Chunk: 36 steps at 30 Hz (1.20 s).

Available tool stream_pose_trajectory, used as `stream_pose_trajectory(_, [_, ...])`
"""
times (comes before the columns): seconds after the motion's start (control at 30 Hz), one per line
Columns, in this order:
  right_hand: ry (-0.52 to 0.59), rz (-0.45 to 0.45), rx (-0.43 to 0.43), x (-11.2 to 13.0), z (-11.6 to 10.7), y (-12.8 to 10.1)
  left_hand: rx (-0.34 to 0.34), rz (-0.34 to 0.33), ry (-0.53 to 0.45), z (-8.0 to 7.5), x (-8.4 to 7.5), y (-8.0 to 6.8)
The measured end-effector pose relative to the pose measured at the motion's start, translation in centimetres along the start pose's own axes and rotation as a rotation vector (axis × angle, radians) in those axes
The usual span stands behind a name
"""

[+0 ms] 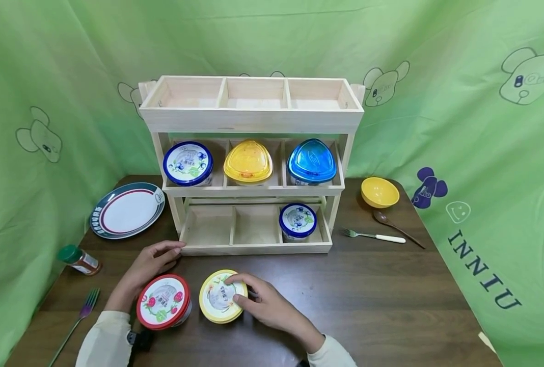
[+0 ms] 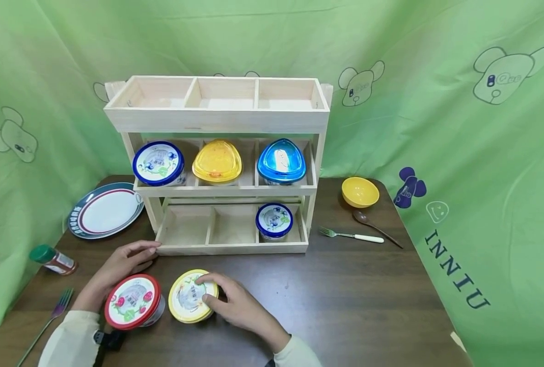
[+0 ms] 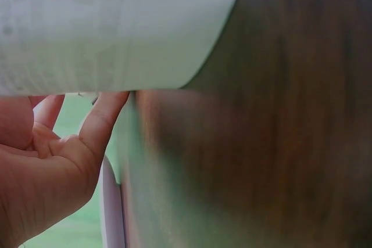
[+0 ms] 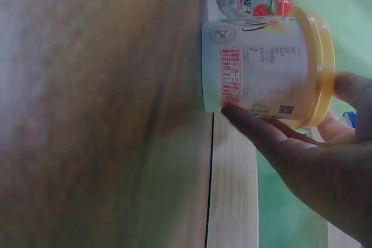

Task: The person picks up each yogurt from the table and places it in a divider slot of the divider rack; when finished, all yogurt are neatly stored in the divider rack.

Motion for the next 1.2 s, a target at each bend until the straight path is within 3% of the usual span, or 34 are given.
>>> stream_pose_trajectory(0.23, [-0.018,-0.025,-0.044,0.5,-0.6,0.0,0.007,0.002,-0.01,0.1,-0.1,0.1])
stream_pose_trajectory(0.5, [-0.016,-0.007,-0.185,1.2,-4.0,-0.9,0.027,0.009,-0.037,0.0,-0.1,0.3])
stream_pose_trajectory(0.77, [0.036,-0.008,-0.109,1.3,-4.9,-2.6,0.027,0.01,-0.025,-0.3,-0.1,0.2])
stream_pose_trajectory(0.97, [0.108,0.001,-0.192,2.6,-4.5,-1.1,0.019,0.018,-0.026,-0.3,-0.2,0.2])
stream_pose_trajectory(1.2, [0.179,-0.05,-0.373,4.2,-5.3,1.5,0.019,0.008,-0.046,-0.1,0.0,0.0])
Point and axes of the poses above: each hand's wrist, its own y-axis towards the middle knuckle, its own z-axis out of the palm, x = y × z, the point moved 1 cm from there along y, towards the middle knuckle, and after that the axes turned 11 degrees about -x, right-handed, at the moved point
